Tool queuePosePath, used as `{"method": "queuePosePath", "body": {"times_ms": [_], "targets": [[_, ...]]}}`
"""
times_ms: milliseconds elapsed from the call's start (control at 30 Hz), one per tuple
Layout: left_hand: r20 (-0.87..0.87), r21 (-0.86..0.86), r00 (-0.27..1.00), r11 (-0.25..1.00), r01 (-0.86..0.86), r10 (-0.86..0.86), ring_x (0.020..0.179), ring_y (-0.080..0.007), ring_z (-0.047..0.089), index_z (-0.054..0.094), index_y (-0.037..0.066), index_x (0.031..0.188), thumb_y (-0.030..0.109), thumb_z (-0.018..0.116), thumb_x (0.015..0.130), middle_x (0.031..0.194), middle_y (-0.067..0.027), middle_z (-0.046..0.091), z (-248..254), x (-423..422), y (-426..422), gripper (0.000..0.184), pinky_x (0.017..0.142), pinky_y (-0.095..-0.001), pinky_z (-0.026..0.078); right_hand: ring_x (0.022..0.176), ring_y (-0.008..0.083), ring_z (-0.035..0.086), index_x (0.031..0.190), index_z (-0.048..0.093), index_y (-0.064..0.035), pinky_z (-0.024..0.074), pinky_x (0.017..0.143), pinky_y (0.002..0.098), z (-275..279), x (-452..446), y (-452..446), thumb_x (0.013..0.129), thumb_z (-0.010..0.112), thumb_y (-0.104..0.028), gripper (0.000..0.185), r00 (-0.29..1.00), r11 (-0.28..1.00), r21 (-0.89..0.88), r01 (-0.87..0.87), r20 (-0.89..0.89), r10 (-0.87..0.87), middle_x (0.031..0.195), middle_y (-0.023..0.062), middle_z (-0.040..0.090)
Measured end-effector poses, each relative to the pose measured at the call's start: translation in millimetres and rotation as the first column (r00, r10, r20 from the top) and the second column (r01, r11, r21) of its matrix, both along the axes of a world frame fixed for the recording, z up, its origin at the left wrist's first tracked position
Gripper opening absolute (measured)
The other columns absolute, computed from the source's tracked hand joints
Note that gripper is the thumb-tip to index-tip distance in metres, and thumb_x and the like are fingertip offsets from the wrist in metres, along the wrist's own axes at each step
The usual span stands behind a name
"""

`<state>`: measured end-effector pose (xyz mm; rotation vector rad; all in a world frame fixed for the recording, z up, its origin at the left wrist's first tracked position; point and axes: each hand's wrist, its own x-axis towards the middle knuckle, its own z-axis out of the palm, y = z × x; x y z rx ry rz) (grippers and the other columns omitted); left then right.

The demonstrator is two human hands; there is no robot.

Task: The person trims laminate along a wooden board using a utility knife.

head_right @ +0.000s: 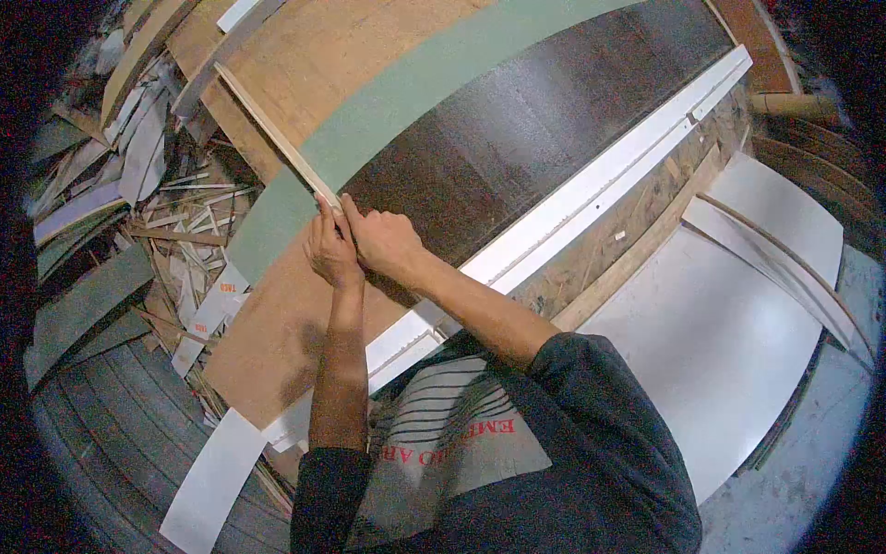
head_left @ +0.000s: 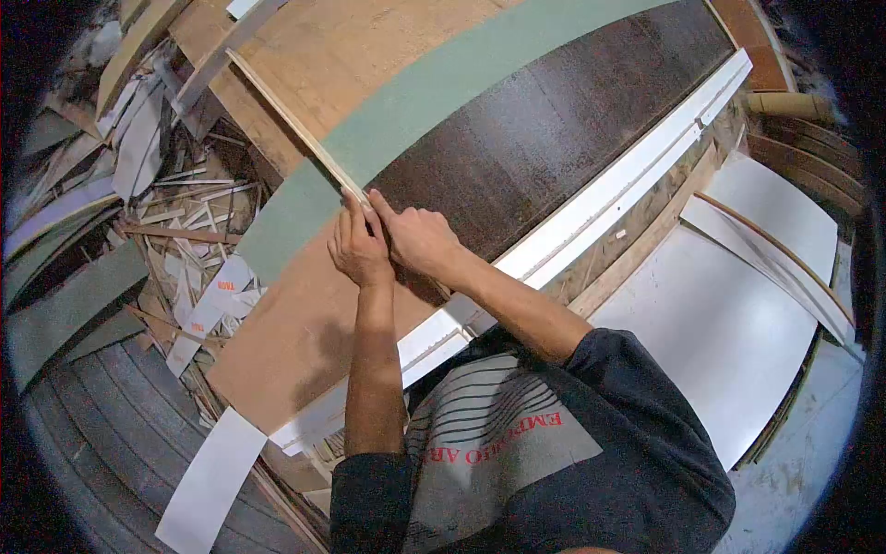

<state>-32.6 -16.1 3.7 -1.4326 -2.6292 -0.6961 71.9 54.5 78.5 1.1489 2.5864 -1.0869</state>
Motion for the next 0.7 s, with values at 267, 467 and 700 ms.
{"method": "queuePosePath", "body": {"times_ms": [267, 467, 700], "targets": [[0.008, -0.031, 1.0, 0.999, -0.019, 0.019, 0.096, -0.0278, 0.064, 0.057, 0.005, 0.136, 0.023, 0.055, 0.097, 0.101, -0.0096, 0.067, 1.1, 4.7, -3.3, 0.044, 0.082, -0.0415, 0.046, 0.071, 0.0424, 0.069, 0.148, 0.028, -0.0037, 0.0559, 0.06, 0.0528, 7.1, 47.3, -30.6, 0.091, 0.051, -0.018, 0.062, 0.999, 0.998, -0.048, -0.049, 0.019, 0.05, 0.077, 0.0253, 0.068], [-0.012, -0.024, 1.0, 1.0, -0.016, 0.015, 0.093, -0.0253, 0.064, 0.056, 0.006, 0.138, 0.024, 0.053, 0.098, 0.101, -0.0067, 0.067, 9.2, 4.2, 0.8, 0.044, 0.076, -0.0398, 0.045, 0.069, 0.0417, 0.07, 0.15, 0.029, -0.0023, 0.0562, 0.06, 0.0534, 7.7, 51.3, -28.6, 0.087, 0.057, -0.017, 0.071, 0.993, 0.995, -0.023, -0.092, 0.074, 0.094, 0.079, 0.025, 0.069], [0.008, -0.03, 1.0, 0.999, -0.011, 0.012, 0.091, -0.0254, 0.064, 0.057, 0.005, 0.137, 0.023, 0.053, 0.097, 0.1, -0.007, 0.067, 10.6, 2.9, 1.0, 0.044, 0.077, -0.0394, 0.045, 0.071, 0.0433, 0.068, 0.153, 0.027, -0.0085, 0.0548, 0.064, 0.0537, 20.8, 54.8, -11.2, 0.08, 0.067, -0.018, 0.083, 1.0, 0.989, -0.148, -0.007, 0.027, 0.011, 0.076, 0.0264, 0.067]]}}
